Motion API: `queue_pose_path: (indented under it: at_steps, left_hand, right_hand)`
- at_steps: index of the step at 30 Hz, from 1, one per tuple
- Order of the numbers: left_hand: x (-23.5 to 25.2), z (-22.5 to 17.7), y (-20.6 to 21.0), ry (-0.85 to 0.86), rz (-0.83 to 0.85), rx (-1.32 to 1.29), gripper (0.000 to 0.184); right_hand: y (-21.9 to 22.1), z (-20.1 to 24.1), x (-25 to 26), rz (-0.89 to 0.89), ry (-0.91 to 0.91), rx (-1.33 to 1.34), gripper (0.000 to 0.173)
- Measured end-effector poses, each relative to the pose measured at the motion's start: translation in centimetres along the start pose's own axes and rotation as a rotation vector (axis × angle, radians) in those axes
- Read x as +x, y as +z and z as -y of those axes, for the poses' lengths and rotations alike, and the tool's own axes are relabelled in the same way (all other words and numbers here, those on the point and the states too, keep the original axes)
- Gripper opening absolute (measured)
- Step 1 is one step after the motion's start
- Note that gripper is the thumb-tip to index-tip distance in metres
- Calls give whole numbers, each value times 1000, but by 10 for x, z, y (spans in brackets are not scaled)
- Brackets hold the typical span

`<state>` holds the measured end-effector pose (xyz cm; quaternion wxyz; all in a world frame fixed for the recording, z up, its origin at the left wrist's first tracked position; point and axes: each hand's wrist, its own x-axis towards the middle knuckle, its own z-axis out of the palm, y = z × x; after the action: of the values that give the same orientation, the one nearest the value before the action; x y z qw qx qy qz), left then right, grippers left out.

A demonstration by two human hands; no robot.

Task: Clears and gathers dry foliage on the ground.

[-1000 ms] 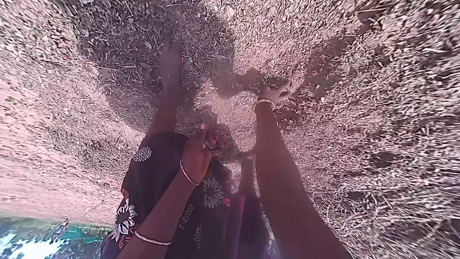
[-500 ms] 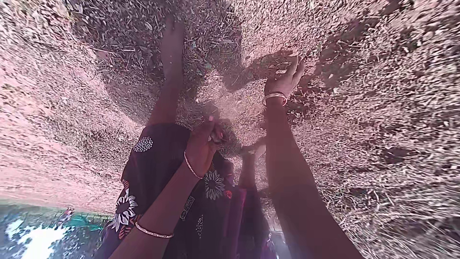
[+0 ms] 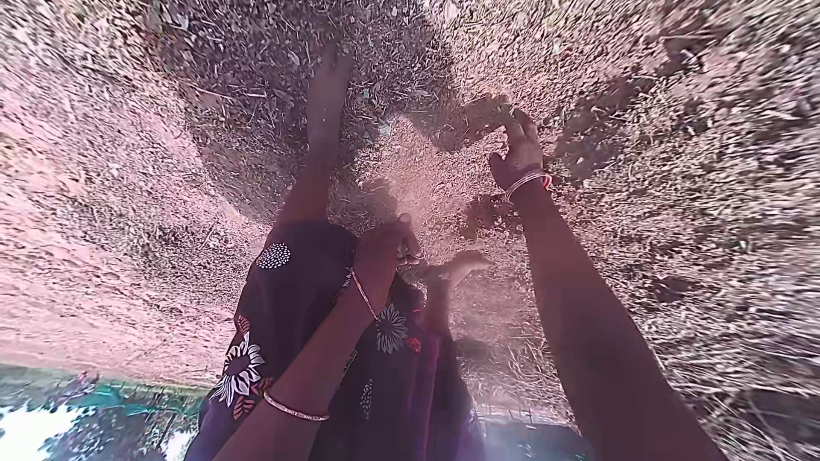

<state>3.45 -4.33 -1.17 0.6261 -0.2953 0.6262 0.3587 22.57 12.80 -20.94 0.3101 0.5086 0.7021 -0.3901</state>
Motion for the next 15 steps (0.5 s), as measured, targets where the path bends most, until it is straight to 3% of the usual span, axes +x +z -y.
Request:
queue_pose_path:
  at_steps: [2,4,7,9,12,14,15]
  left_hand:
    - [0,0,0,9,15,29,41]
    - [1,-1,-2,-29,21,123,40]
    - [3,-4,-3,-128,90,403,36]
    - [1,-10,2,-191,172,605,32]
    - [-6,-30,9,-260,253,798,31]
    - [-7,-34,10,-250,276,893,34]
    - [-7,-35,11,-250,288,948,37]
  right_hand:
    - [-10,0,37,-265,243,-28,87]
    - [-2,21,70,-277,367,51,94]
    - [31,59,78,-61,144,209,102]
    - [41,66,53,213,-12,327,105]
    - [32,61,10,711,-217,148,69]
    - [17,53,-1,793,-293,-70,49]
    - [3,52,-1,712,-282,-135,44]
